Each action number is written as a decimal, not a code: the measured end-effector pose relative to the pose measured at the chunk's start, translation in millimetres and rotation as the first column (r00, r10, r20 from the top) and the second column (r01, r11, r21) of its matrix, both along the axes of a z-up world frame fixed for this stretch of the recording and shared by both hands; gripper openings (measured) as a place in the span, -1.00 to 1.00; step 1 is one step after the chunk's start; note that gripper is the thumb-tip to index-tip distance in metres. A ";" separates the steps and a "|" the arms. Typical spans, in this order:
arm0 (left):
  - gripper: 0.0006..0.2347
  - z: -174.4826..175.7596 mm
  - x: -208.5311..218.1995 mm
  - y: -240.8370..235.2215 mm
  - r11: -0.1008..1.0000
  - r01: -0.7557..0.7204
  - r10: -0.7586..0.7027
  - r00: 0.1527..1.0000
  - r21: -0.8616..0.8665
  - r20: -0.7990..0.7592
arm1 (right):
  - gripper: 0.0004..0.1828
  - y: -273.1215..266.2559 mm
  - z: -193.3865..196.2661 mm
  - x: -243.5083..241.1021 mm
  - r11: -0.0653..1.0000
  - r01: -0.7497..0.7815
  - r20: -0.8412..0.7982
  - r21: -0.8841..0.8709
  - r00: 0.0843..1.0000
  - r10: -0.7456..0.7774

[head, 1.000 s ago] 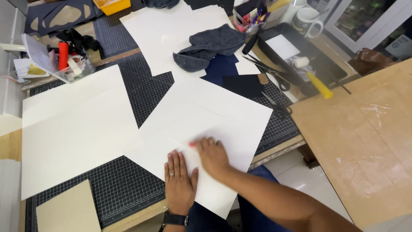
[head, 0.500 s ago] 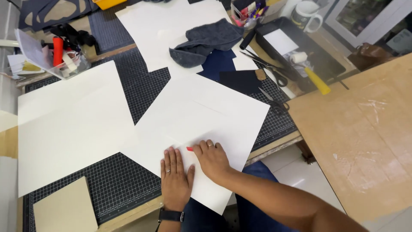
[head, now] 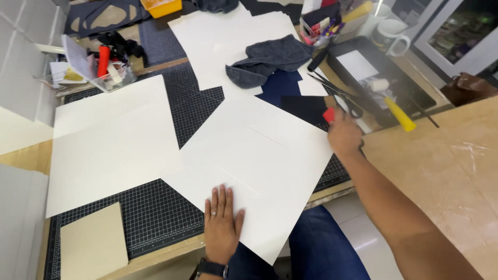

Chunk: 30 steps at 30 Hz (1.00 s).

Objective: Applying glue to a cardboard piece and mounting it onto a white sheet using a roller and scraper

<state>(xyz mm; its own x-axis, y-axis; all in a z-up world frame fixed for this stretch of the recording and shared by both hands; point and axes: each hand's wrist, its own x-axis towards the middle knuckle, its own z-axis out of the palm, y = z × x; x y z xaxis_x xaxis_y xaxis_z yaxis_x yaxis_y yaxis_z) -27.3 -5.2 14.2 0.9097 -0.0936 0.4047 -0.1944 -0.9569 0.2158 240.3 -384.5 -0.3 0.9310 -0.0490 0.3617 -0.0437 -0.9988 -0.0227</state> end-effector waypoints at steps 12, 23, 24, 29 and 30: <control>-0.61 -6.2 -124.4 -25.9 0.741 -0.229 0.331 0.943 -0.631 0.047 | -0.34 118.8 -8.4 -65.0 0.674 -0.724 0.123 0.145 0.689 0.714; -0.72 20.1 -123.6 10.9 -0.418 -0.484 0.157 0.795 -0.768 -0.586 | -0.30 112.1 8.4 -193.2 0.731 -0.656 -0.081 0.187 0.731 0.677; -0.72 20.3 -122.1 12.3 -0.430 -0.480 0.173 0.787 -0.765 -0.592 | -0.30 111.1 8.9 -193.1 0.717 -0.671 -0.087 0.190 0.716 0.693; -0.87 28.0 -125.8 36.1 -0.031 -0.369 0.252 0.897 -0.929 -0.365 | -0.34 117.8 41.9 -200.3 0.638 -0.570 -0.083 0.517 0.709 0.700; -0.87 35.9 -142.9 55.2 -0.037 -0.372 0.264 0.891 -0.927 -0.368 | -0.34 123.0 52.8 -204.9 0.631 -0.577 -0.087 0.519 0.698 0.711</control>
